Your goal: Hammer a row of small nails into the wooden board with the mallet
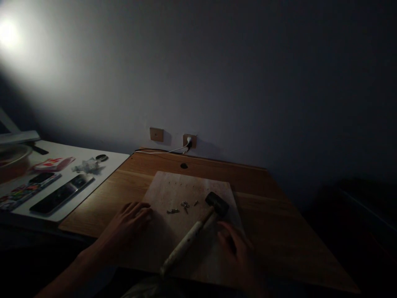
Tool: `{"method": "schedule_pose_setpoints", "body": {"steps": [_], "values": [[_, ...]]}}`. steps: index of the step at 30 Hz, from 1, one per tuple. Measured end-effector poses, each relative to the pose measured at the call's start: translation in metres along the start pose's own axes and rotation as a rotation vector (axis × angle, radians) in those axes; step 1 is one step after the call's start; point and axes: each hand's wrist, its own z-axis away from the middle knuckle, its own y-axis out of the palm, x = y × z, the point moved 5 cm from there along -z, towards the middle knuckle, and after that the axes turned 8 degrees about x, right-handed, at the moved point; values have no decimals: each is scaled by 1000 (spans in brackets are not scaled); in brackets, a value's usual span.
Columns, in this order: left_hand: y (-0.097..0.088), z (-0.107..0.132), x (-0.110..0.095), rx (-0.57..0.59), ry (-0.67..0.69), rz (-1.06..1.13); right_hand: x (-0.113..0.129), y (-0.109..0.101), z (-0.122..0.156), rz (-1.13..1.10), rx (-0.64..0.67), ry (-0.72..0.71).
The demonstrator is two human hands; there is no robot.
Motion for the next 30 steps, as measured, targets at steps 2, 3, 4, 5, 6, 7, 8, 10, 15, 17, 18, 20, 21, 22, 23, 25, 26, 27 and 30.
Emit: {"method": "schedule_pose_setpoints", "body": {"steps": [2,3,4,5,6,7,8,10,15,17,18,20,21,22,23,25,26,27,30], "values": [[7,-18,-7,45,68,31,25,18,-4,1,157,3],[11,-28,-11,54,99,43,37,27,-6,0,240,3],[15,-37,-14,50,126,57,46,35,-8,5,305,11],[18,-46,-18,38,152,73,54,41,-11,3,346,14],[22,-54,-21,26,180,91,60,45,-14,0,339,20],[25,-61,-24,26,215,108,64,48,-17,-7,326,35],[29,-67,-27,39,251,122,65,50,-20,-23,319,54],[36,-77,-33,109,332,147,66,52,-22,-79,317,99],[45,-96,-54,214,487,221,60,46,-13,-257,296,174],[47,-102,-67,220,544,233,54,44,-8,-304,290,178],[48,-105,-73,217,574,237,50,43,-5,-332,280,182],[49,-108,-86,201,647,252,37,41,0,-421,242,206],[49,-109,-92,190,683,263,29,41,2,-490,222,237],[48,-110,-97,180,715,275,21,40,5,-573,204,272],[47,-111,-100,174,740,285,13,38,7,-661,190,304],[45,-113,-105,175,774,302,4,35,10,-798,163,346],[43,-114,-105,176,776,308,1,33,11,-833,151,356],[41,-116,-103,177,767,315,0,31,11,-844,138,362],[32,-121,-89,165,654,344,-4,27,10,-833,80,406]]}}
